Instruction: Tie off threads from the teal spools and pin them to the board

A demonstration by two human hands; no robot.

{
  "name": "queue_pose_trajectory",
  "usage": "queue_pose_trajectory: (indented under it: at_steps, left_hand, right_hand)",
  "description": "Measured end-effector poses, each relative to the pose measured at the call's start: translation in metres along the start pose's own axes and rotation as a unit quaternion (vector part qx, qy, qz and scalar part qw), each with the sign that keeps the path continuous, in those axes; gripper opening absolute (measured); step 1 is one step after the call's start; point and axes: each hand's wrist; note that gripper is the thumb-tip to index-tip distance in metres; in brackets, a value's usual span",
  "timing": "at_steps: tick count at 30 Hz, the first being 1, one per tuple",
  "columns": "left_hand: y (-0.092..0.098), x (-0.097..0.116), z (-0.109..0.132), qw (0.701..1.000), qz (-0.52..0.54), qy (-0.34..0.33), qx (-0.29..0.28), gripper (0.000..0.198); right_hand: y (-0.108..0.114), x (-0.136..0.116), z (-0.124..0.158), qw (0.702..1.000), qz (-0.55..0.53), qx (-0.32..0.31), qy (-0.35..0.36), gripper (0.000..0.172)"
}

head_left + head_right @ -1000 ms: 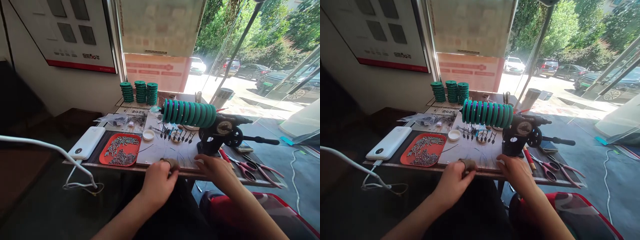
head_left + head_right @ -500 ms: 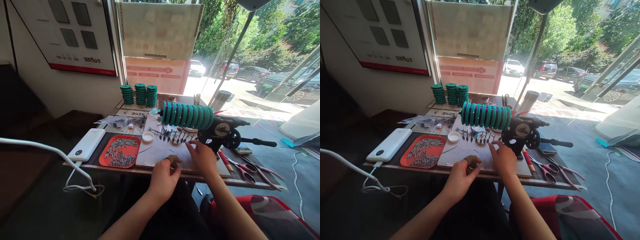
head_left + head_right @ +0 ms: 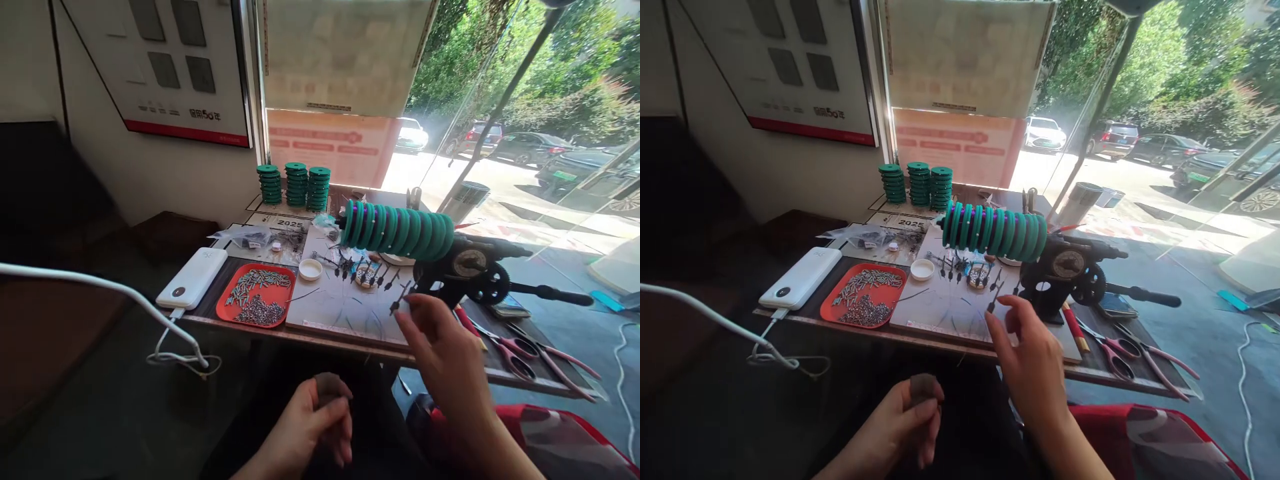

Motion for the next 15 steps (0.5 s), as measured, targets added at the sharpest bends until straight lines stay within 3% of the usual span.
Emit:
queue_pose_trajectory:
  at_steps: [1, 2, 4, 5, 8, 12, 13, 15]
  left_hand:
    - [0.006, -0.002, 0.007, 1.000, -0.008, -0.004, 0.016, 0.028]
    - [0.011, -0.003, 0.013, 1.000, -0.018, -0.007, 0.021, 0.030]
    - [0.020, -0.001, 0.024, 0.999, -0.040, -0.011, 0.017, 0.032]
    - [0.023, 0.001, 0.028, 0.998, -0.053, -0.014, 0.017, 0.031]
    - [0.032, 0.013, 0.040, 0.993, -0.112, -0.019, 0.043, 0.028]
    - [0.042, 0.042, 0.046, 0.961, -0.271, -0.026, 0.050, 0.017]
    - [0.045, 0.053, 0.044, 0.937, -0.339, -0.058, 0.057, 0.015]
    - [0.054, 0.076, 0.034, 0.844, -0.489, -0.182, 0.121, 0.012]
  right_hand:
    - [0.002, -0.004, 0.004, 0.993, 0.053, 0.041, 0.092, 0.020]
    - [0.003, -0.008, 0.006, 0.976, 0.092, 0.041, 0.192, 0.018]
    - [0.005, -0.016, 0.004, 0.919, 0.142, -0.066, 0.363, 0.021]
    - [0.005, -0.019, 0.000, 0.887, 0.157, -0.132, 0.413, 0.023]
    - [0.000, -0.021, -0.013, 0.837, 0.169, -0.260, 0.450, 0.021]
    - [-0.012, -0.015, -0.012, 0.833, 0.153, -0.287, 0.449, 0.028]
    - [-0.016, -0.014, -0.008, 0.838, 0.148, -0.285, 0.441, 0.028]
    - [-0.025, -0.015, 0.003, 0.849, 0.139, -0.299, 0.412, 0.026]
Point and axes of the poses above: each hand's wrist, its own z-axis away from the middle knuckle, its own y-axis out of the back of the hand, x = y × z, and after that the axes turned 6 degrees about -y, right-handed
